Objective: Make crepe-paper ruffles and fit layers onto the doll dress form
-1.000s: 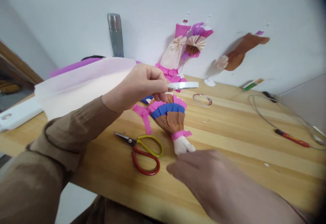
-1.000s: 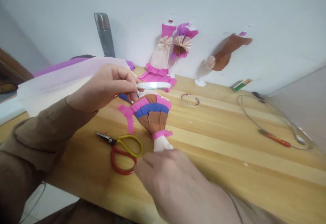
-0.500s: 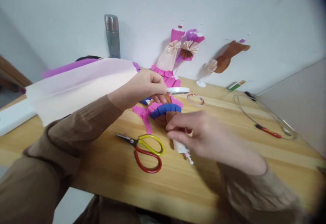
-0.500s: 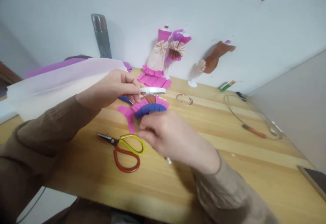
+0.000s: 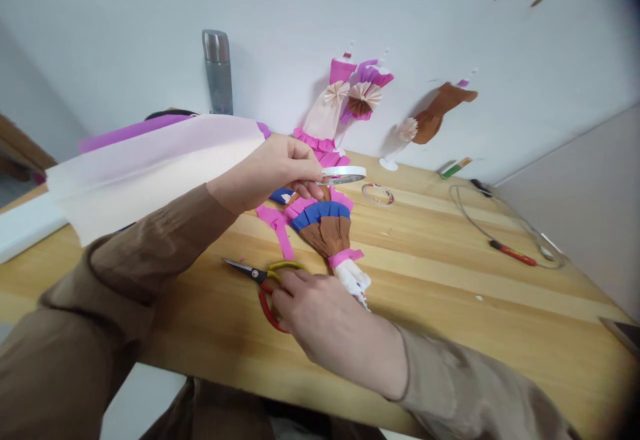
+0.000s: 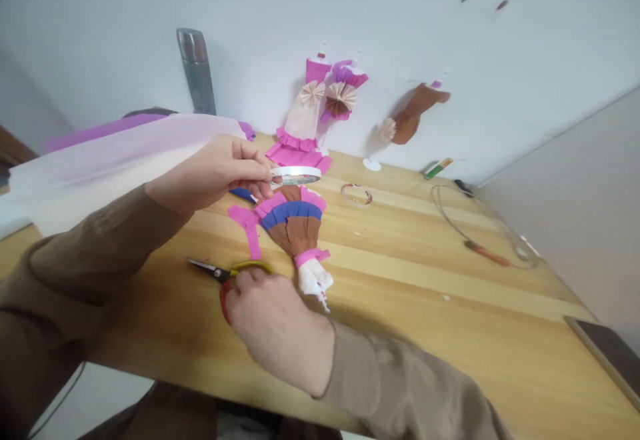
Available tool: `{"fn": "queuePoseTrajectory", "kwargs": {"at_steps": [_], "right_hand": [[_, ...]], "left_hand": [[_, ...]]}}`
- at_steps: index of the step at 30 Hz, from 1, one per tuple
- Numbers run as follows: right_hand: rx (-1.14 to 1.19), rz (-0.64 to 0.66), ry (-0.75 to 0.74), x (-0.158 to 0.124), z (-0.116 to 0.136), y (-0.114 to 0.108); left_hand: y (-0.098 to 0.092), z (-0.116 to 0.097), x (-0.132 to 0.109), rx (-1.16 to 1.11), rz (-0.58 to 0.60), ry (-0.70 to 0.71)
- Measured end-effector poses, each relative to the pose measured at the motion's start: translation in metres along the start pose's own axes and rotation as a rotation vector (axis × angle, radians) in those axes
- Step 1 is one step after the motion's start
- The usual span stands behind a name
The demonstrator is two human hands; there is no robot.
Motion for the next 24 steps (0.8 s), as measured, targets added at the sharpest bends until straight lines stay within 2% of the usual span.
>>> {"fn": "queuePoseTrajectory", "kwargs": {"at_steps": [3, 10, 15, 19, 22, 24], "right_hand": [[-0.049, 0.012, 0.024, 0.006, 0.004, 0.011], [-0.076, -0.035, 0.090, 0.009, -0.003, 0.012], [-0.069, -0.037, 0.150, 0.009, -0.008, 0.018], [0.028, -0.075, 0.145, -0.001, -0.017, -0.006], [0.181, -0.118, 0.240, -0.015, -0.044, -0.033], [0.238, -0.191, 0.308, -0.024, -0.062, -0.050]], "left_hand": [[-0.001, -0.002, -0.001, -0.027, -0.003, 0.006], [0.002, -0.005, -0.004, -0.030, -0.003, 0.013], [0.012, -0.005, -0.009, 0.025, 0.051, 0.000], [0.021, -0.011, -0.016, 0.045, 0.112, 0.043], [0.025, -0.015, -0.019, -0.002, 0.145, 0.070], [0.027, -0.015, -0.019, -0.038, 0.160, 0.070]]}}
Point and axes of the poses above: each hand's wrist, its own x-axis towards the middle knuckle, its own y-axis out of the palm, z = x × y, the point moved 10 cm from there along x, towards the middle knuckle, and after that the axes turned 1 degree about z, right-handed, at the moved point
